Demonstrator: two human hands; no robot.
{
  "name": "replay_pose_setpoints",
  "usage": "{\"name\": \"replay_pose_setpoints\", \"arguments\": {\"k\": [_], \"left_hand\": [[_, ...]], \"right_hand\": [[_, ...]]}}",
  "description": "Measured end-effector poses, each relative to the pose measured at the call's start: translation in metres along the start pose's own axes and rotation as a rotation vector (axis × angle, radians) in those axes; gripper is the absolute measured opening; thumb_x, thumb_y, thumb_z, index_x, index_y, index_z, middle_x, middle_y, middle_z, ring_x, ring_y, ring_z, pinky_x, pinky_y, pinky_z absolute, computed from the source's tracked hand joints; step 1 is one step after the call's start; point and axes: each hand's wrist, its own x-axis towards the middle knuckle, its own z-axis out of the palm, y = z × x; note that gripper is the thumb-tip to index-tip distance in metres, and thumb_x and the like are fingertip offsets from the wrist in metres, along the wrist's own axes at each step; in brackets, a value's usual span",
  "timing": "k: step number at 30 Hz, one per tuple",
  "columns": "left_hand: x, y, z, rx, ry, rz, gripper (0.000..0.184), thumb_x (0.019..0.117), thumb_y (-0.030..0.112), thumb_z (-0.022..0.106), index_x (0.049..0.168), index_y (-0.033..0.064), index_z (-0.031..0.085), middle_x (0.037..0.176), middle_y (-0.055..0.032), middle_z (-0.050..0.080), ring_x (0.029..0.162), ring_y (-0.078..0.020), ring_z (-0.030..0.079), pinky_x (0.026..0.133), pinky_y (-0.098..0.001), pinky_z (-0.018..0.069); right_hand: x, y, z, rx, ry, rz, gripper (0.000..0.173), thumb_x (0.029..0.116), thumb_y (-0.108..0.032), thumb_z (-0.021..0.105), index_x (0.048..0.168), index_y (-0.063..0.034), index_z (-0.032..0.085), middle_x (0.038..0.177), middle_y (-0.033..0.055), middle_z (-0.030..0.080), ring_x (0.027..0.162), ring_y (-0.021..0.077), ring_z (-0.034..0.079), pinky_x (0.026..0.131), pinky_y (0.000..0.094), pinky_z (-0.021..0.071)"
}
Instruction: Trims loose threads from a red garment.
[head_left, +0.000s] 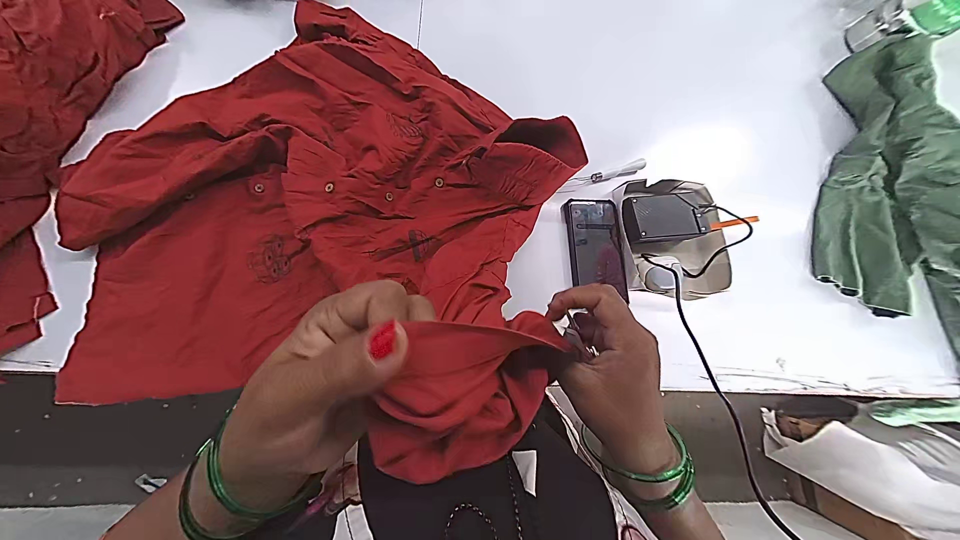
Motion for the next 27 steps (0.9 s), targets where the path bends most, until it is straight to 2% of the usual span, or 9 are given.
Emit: {"name": "replay_pose_setpoints", "arguments": {"k": [2,5,7,13,17,22,24,25,27], "left_hand": [[-0.003,-0.003,-0.002,-0.203,0.062,-0.011,0.019,0.1012,0.021,0.057,0.096,0.0127,0.074,0.089,0.0023,0.072,0.088,-0.0035,0.07,0.079,-0.0189,0.057],[-0.009,-0.006,-0.006,-0.361,0.056,-0.007,0.024,0.1032,0.02,0.052,0.107,0.0094,0.073,0.1,-0.0009,0.074,0.097,-0.0062,0.07,0.087,-0.0225,0.0575],[-0.012,-0.006,-0.007,-0.378,0.046,-0.017,0.024,0.1031,0.02,0.052,0.109,0.0078,0.072,0.103,-0.0034,0.074,0.1,-0.0085,0.071,0.089,-0.0243,0.0575],[-0.012,-0.007,-0.008,-0.422,0.016,0.028,0.027,0.1035,0.019,0.05,0.112,0.0064,0.073,0.107,-0.004,0.075,0.103,-0.0095,0.071,0.091,-0.0253,0.0574],[-0.013,-0.005,-0.006,-0.437,0.046,0.007,0.025,0.1014,0.018,0.053,0.107,0.0051,0.074,0.104,-0.0056,0.075,0.101,-0.0106,0.072,0.089,-0.0253,0.058],[-0.011,-0.005,-0.007,-0.481,-0.011,0.013,0.028,0.103,0.021,0.052,0.113,0.0056,0.073,0.109,-0.0056,0.075,0.104,-0.0111,0.071,0.092,-0.0266,0.0573],[-0.009,0.001,-0.004,-0.405,-0.028,0.039,0.026,0.1017,0.024,0.055,0.112,0.0104,0.075,0.108,0.0009,0.076,0.104,-0.0048,0.07,0.093,-0.0211,0.055],[-0.011,0.002,-0.007,-0.301,-0.058,0.053,0.026,0.1003,0.025,0.057,0.115,0.0147,0.075,0.112,0.0057,0.076,0.106,-0.0009,0.069,0.094,-0.0178,0.0533],[-0.023,-0.006,-0.024,0.081,-0.123,0.122,0.022,0.0982,0.024,0.066,0.119,0.0204,0.07,0.116,0.0107,0.072,0.107,0.0019,0.065,0.091,-0.0163,0.0535]], "right_hand": [[-0.003,-0.003,-0.007,0.506,-0.133,0.137,0.013,0.0833,-0.009,0.074,0.095,-0.0122,0.067,0.079,-0.0128,0.065,0.062,-0.0122,0.052,0.054,0.0046,0.042],[-0.001,-0.005,-0.018,1.204,-0.395,0.287,0.008,0.096,-0.012,0.069,0.104,-0.011,0.071,0.084,-0.0086,0.074,0.062,-0.0085,0.063,0.052,0.0071,0.0497],[0.0,-0.005,-0.017,1.412,-0.464,0.308,0.01,0.0992,-0.014,0.065,0.107,-0.0099,0.07,0.086,-0.0065,0.074,0.065,-0.0073,0.064,0.055,0.007,0.0496],[-0.001,-0.005,-0.01,1.47,-0.504,0.291,0.012,0.1022,-0.017,0.061,0.107,-0.0102,0.069,0.086,-0.0079,0.071,0.068,-0.0091,0.062,0.057,0.0054,0.0465],[-0.001,-0.005,-0.011,1.476,-0.525,0.287,0.012,0.1029,-0.018,0.06,0.107,-0.0098,0.068,0.086,-0.0084,0.071,0.067,-0.0093,0.061,0.056,0.0055,0.0458],[0.0,-0.002,-0.012,1.488,-0.544,0.248,0.013,0.1013,-0.018,0.063,0.11,-0.0099,0.068,0.089,-0.0077,0.071,0.071,-0.0086,0.062,0.059,0.006,0.0464],[0.001,0.001,-0.015,1.431,-0.546,0.198,0.018,0.0975,-0.016,0.068,0.114,-0.0115,0.07,0.092,-0.0093,0.072,0.072,-0.0093,0.062,0.061,0.006,0.0471],[0.001,0.002,-0.017,1.373,-0.526,0.176,0.019,0.0954,-0.014,0.07,0.115,-0.0118,0.07,0.095,-0.0094,0.072,0.073,-0.0091,0.062,0.062,0.0063,0.0481],[-0.002,0.001,-0.018,1.125,-0.361,0.115,0.015,0.0936,-0.009,0.072,0.109,-0.0125,0.071,0.095,-0.0093,0.07,0.072,-0.0088,0.06,0.06,0.0068,0.0487]]}}
